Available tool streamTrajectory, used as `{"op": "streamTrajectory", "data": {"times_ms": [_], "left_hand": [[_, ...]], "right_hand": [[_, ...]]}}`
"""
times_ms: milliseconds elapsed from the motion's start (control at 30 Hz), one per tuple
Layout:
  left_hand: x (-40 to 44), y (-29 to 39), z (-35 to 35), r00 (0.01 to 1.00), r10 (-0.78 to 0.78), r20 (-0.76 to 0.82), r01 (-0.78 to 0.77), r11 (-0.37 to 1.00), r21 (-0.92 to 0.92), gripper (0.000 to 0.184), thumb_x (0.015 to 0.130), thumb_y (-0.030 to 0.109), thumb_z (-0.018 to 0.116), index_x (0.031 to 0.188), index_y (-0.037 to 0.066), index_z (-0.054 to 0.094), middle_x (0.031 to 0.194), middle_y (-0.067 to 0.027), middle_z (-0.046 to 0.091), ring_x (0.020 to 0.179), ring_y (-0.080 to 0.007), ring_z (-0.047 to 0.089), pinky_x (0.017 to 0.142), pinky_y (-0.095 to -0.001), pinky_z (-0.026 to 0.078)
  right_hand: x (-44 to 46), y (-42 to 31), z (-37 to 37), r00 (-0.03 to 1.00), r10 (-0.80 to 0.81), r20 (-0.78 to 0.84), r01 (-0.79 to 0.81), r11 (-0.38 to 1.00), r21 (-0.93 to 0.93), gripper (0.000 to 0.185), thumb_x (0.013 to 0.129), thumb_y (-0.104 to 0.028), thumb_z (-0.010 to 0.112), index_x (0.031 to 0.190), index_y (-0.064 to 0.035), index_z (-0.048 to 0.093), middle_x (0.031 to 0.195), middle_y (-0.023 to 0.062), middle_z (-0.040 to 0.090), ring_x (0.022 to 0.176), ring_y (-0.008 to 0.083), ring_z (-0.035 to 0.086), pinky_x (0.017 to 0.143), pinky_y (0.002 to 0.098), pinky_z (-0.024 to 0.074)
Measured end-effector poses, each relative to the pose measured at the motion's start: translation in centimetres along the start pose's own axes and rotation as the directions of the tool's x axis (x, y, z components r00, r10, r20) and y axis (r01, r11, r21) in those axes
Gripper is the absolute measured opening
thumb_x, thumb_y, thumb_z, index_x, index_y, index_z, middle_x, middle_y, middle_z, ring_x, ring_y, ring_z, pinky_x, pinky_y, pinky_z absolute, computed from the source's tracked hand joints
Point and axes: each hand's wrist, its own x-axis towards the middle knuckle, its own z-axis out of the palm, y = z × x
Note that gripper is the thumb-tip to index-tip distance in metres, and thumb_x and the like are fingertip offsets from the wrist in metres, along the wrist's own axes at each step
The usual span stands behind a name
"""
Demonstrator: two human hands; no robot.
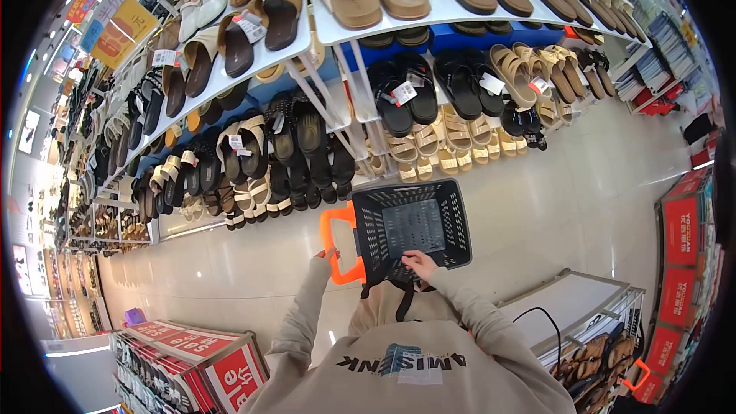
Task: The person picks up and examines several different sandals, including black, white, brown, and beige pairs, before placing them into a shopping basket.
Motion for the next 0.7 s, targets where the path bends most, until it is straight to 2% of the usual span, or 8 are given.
{"op": "streamTrajectory", "data": {"times_ms": [167, 233, 367, 467, 567, 633, 667, 700], "left_hand": [[-0.1, 0.3, -2.0, 0.997, -0.014, 0.073, 0.011, 0.999, 0.050, 0.030, 0.083, 0.018, 0.060, 0.099, -0.005, 0.049, 0.083, -0.0140, 0.062, 0.076, -0.0204, 0.061, 0.070, -0.0283, 0.049], [-0.7, 0.7, -2.0, 0.996, -0.029, 0.081, 0.022, 0.996, 0.081, 0.031, 0.083, 0.017, 0.059, 0.100, -0.004, 0.045, 0.083, -0.0154, 0.062, 0.076, -0.0216, 0.062, 0.070, -0.0294, 0.050], [-0.8, 0.3, -3.5, 0.991, 0.003, 0.136, -0.028, 0.983, 0.181, 0.041, 0.084, 0.024, 0.057, 0.108, -0.001, 0.036, 0.095, -0.0163, 0.061, 0.086, -0.0250, 0.061, 0.073, -0.0327, 0.049], [-1.3, -0.2, -3.6, 0.991, -0.061, 0.118, 0.053, 0.996, 0.075, 0.041, 0.084, 0.023, 0.057, 0.112, 0.002, 0.035, 0.096, -0.0159, 0.061, 0.088, -0.0244, 0.061, 0.073, -0.0332, 0.049], [-1.3, -1.6, -4.1, 0.992, 0.003, 0.128, -0.016, 0.995, 0.098, 0.042, 0.084, 0.020, 0.057, 0.116, 0.004, 0.035, 0.099, -0.0146, 0.060, 0.089, -0.0232, 0.060, 0.076, -0.0362, 0.048], [-1.5, -2.2, -3.5, 0.940, 0.322, 0.115, -0.331, 0.941, 0.068, 0.049, 0.084, 0.017, 0.057, 0.124, 0.003, 0.032, 0.110, -0.0149, 0.054, 0.098, -0.0217, 0.055, 0.083, -0.0371, 0.045], [-1.8, -2.6, -3.1, 0.942, 0.319, 0.107, -0.326, 0.943, 0.061, 0.049, 0.084, 0.017, 0.057, 0.124, 0.003, 0.032, 0.110, -0.0149, 0.054, 0.098, -0.0217, 0.055, 0.083, -0.0371, 0.045], [-3.5, -1.4, -2.0, 0.908, 0.416, 0.045, -0.418, 0.897, 0.145, 0.051, 0.084, 0.015, 0.057, 0.126, 0.003, 0.030, 0.115, -0.0155, 0.050, 0.103, -0.0216, 0.051, 0.086, -0.0361, 0.043]], "right_hand": [[1.5, 1.0, 7.2, 0.999, -0.014, 0.031, 0.016, 0.998, -0.057, 0.039, 0.083, -0.029, 0.059, 0.114, -0.0064, 0.050, 0.092, 0.0067, 0.062, 0.085, 0.0129, 0.056, 0.077, 0.0258, 0.0432], [1.5, 1.3, 9.5, 0.991, 0.024, 0.135, -0.003, 0.987, -0.160, 0.048, 0.082, -0.037, 0.058, 0.116, -0.0033, 0.048, 0.098, 0.0099, 0.061, 0.094, 0.0166, 0.055, 0.083, 0.0270, 0.0414], [2.5, 1.7, 13.8, 0.968, 0.073, 0.240, -0.018, 0.975, -0.222, 0.040, 0.085, -0.030, 0.056, 0.116, -0.0052, 0.048, 0.096, 0.0056, 0.061, 0.089, 0.0122, 0.055, 0.079, 0.0226, 0.0419], [3.4, 2.3, 15.6, 0.948, 0.076, 0.309, 0.008, 0.965, -0.261, 0.040, 0.085, -0.027, 0.055, 0.117, -0.0041, 0.048, 0.101, 0.0069, 0.060, 0.096, 0.0135, 0.053, 0.085, 0.0246, 0.0400], [3.0, 0.0, 16.5, 0.937, 0.082, 0.340, 0.045, 0.936, -0.350, 0.040, 0.085, -0.027, 0.054, 0.117, -0.0033, 0.048, 0.103, 0.0085, 0.059, 0.097, 0.0155, 0.054, 0.086, 0.0262, 0.0405], [3.1, -0.9, 16.8, 0.935, 0.114, 0.335, 0.044, 0.902, -0.430, 0.039, 0.085, -0.027, 0.054, 0.116, -0.0030, 0.048, 0.103, 0.0090, 0.059, 0.097, 0.0162, 0.054, 0.086, 0.0265, 0.0407], [3.2, -1.1, 16.8, 0.945, 0.107, 0.308, 0.054, 0.881, -0.470, 0.039, 0.085, -0.027, 0.054, 0.115, -0.0029, 0.049, 0.103, 0.0094, 0.059, 0.096, 0.0166, 0.055, 0.086, 0.0270, 0.0409], [3.3, -1.2, 16.6, 0.954, 0.100, 0.282, 0.062, 0.858, -0.510, 0.038, 0.085, -0.026, 0.055, 0.114, -0.0028, 0.049, 0.103, 0.0097, 0.059, 0.095, 0.0170, 0.055, 0.086, 0.0275, 0.0411]]}}
